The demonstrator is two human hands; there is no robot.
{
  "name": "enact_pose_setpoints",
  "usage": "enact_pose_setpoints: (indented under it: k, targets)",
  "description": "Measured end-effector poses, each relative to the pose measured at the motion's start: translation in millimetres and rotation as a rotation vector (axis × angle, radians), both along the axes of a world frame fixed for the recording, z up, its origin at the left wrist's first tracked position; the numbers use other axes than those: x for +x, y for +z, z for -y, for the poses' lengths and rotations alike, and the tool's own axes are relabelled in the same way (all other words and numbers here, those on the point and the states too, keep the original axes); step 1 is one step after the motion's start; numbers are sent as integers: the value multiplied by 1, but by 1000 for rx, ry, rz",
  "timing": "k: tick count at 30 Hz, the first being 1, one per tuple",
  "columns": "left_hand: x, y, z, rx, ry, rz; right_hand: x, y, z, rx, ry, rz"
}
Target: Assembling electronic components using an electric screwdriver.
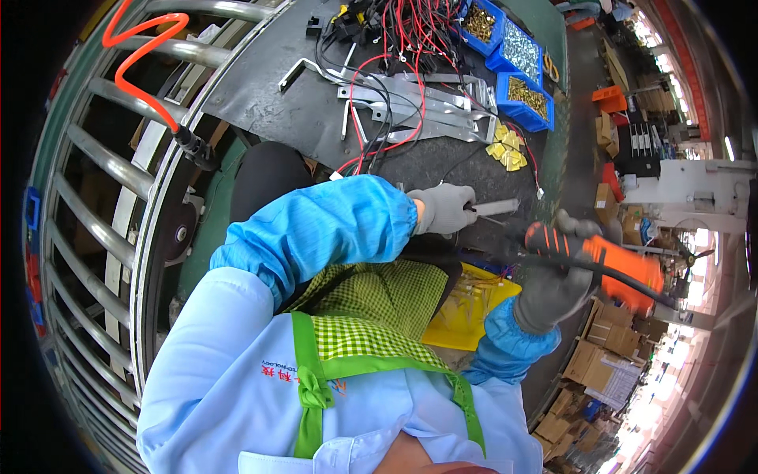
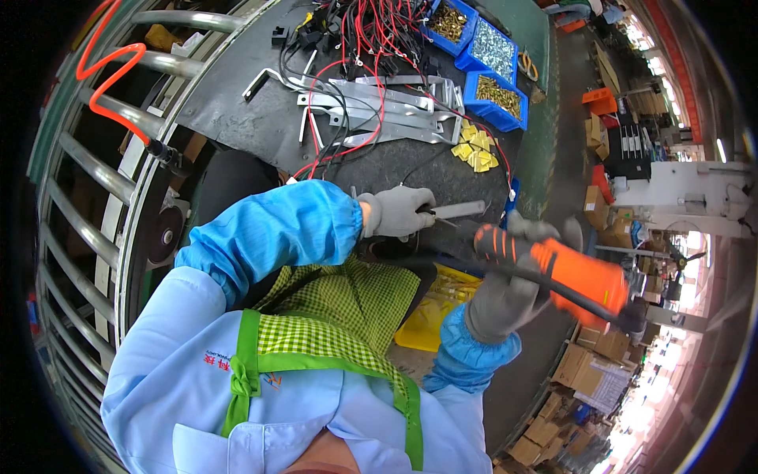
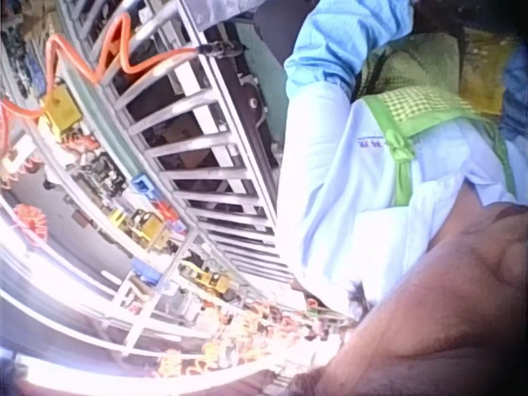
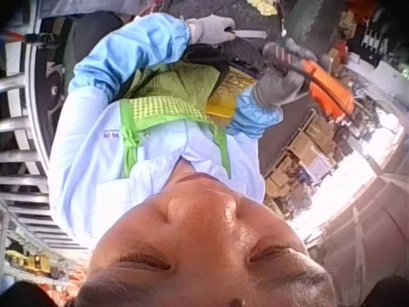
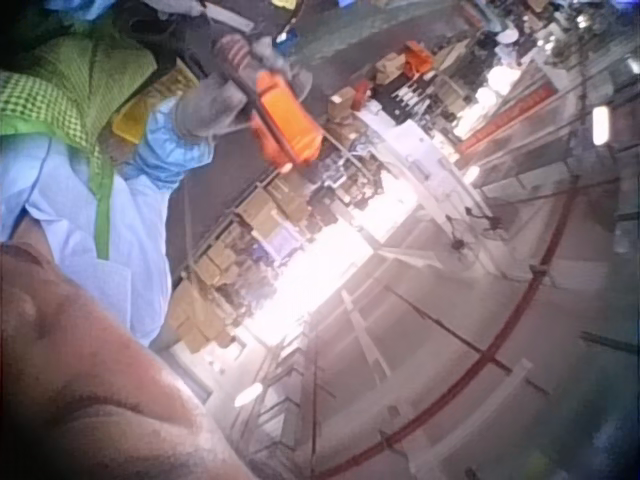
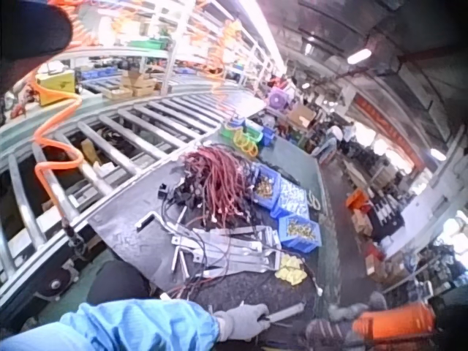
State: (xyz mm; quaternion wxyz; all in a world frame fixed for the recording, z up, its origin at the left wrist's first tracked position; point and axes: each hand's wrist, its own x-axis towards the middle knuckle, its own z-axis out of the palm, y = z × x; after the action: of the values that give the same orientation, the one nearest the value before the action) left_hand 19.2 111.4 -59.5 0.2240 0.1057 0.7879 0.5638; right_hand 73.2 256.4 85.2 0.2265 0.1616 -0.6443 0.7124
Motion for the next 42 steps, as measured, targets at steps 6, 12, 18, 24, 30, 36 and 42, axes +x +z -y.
enact_pose_setpoints:
  k: [6,12,18,24,30,36,42]
  targets:
    - [-3,0,0,-192,119,-186,7,20,-46,821,384,-514]
    - [-23,-5,12,-501,111,-468,-48,-33,-74,1530,474,-286]
    - [-24,-13,23,-618,246,-633,-104,-89,-93,1907,299,-517]
    - [-6,3,40,-573,83,-567,-112,-62,-84,1981,226,-400]
    - [2,11,36,-673,69,-600,-158,-77,23,1646,277,-378]
    - [3,10,42,-641,102,-643,-192,-114,41,1942,106,-427]
    - [6,4,45,-816,52,-587,-209,-38,18,1812,197,-353]
